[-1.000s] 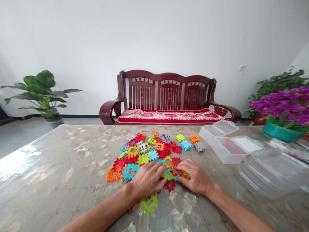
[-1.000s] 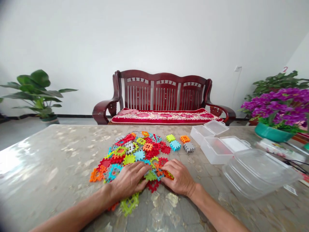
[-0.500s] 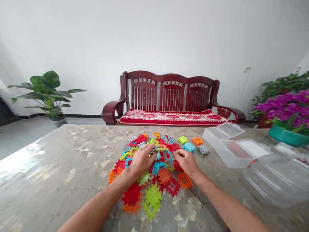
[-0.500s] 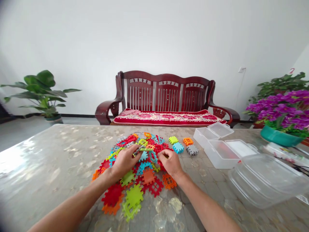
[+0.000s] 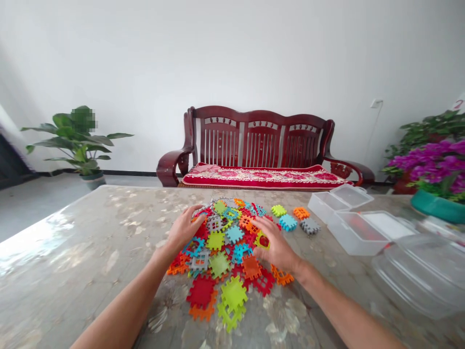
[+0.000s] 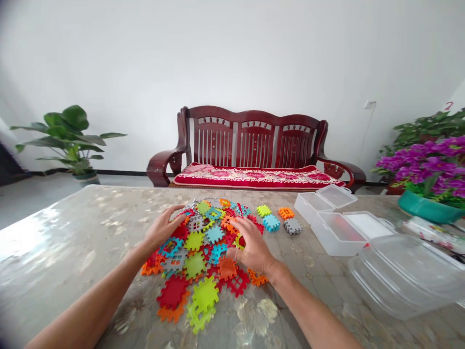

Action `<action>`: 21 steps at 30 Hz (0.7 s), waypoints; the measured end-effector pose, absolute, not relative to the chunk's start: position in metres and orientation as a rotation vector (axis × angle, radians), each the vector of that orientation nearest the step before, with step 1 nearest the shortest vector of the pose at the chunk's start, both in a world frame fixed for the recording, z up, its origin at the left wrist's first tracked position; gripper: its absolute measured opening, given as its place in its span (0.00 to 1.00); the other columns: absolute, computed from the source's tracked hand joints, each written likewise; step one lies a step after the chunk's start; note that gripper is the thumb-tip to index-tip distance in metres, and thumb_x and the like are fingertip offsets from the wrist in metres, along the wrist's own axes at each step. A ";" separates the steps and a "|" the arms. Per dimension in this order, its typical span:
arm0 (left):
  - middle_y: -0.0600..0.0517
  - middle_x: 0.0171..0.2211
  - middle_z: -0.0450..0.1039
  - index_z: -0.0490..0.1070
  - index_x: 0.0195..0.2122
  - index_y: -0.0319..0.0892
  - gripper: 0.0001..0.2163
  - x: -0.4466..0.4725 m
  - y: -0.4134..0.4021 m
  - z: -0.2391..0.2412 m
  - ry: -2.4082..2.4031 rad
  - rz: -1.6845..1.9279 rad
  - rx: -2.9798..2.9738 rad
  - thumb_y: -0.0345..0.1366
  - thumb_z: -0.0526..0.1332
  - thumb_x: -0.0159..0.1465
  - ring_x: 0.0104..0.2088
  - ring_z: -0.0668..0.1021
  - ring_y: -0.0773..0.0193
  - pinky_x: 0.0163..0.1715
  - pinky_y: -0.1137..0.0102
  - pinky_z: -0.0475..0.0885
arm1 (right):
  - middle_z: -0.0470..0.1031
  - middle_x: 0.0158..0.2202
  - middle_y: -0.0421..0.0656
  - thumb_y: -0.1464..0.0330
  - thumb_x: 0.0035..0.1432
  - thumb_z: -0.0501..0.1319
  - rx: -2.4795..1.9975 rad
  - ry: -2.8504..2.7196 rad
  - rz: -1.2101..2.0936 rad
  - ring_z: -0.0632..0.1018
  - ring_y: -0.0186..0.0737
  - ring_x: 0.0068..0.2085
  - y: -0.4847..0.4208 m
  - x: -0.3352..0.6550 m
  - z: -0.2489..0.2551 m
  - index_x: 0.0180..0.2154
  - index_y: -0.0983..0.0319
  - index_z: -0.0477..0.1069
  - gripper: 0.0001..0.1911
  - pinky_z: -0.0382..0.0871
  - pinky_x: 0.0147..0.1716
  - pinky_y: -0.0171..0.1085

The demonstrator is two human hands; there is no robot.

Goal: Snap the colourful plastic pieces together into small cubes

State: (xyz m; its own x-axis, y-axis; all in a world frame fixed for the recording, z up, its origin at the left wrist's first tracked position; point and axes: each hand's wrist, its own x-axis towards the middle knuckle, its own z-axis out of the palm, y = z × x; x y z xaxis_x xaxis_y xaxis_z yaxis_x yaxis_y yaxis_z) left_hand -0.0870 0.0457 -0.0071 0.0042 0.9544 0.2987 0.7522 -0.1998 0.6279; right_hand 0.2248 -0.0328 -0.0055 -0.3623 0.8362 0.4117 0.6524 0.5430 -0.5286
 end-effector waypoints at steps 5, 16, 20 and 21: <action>0.44 0.56 0.70 0.69 0.54 0.42 0.27 -0.103 0.052 -0.025 1.754 0.933 1.896 0.52 0.49 0.62 0.57 0.70 0.51 0.57 0.59 0.61 | 0.52 0.66 0.49 0.43 0.37 0.68 -1.136 -2.551 0.256 0.53 0.59 0.65 -0.061 0.224 -0.012 0.64 0.52 0.53 0.55 0.47 0.62 0.59; 0.47 0.54 0.73 0.74 0.49 0.43 0.26 -0.099 0.041 -0.016 1.477 1.007 1.691 0.52 0.60 0.54 0.54 0.72 0.51 0.57 0.61 0.62 | 0.74 0.45 0.48 0.52 0.55 0.61 -0.833 -2.635 -0.022 0.71 0.47 0.46 -0.055 0.201 -0.009 0.48 0.60 0.70 0.25 0.65 0.48 0.47; 0.48 0.50 0.76 0.71 0.53 0.42 0.29 -0.101 0.039 -0.022 1.364 1.078 1.484 0.54 0.59 0.55 0.48 0.76 0.54 0.50 0.62 0.70 | 0.75 0.36 0.45 0.62 0.63 0.54 -0.929 -2.530 -0.050 0.73 0.41 0.40 -0.041 0.193 -0.008 0.40 0.60 0.73 0.12 0.67 0.43 0.39; 0.47 0.48 0.76 0.70 0.54 0.41 0.30 -0.101 0.039 -0.024 1.347 1.088 1.436 0.54 0.60 0.55 0.46 0.77 0.54 0.49 0.62 0.71 | 0.76 0.35 0.45 0.64 0.64 0.52 -1.011 -2.472 -0.047 0.74 0.40 0.39 -0.035 0.190 -0.006 0.38 0.59 0.73 0.12 0.68 0.42 0.38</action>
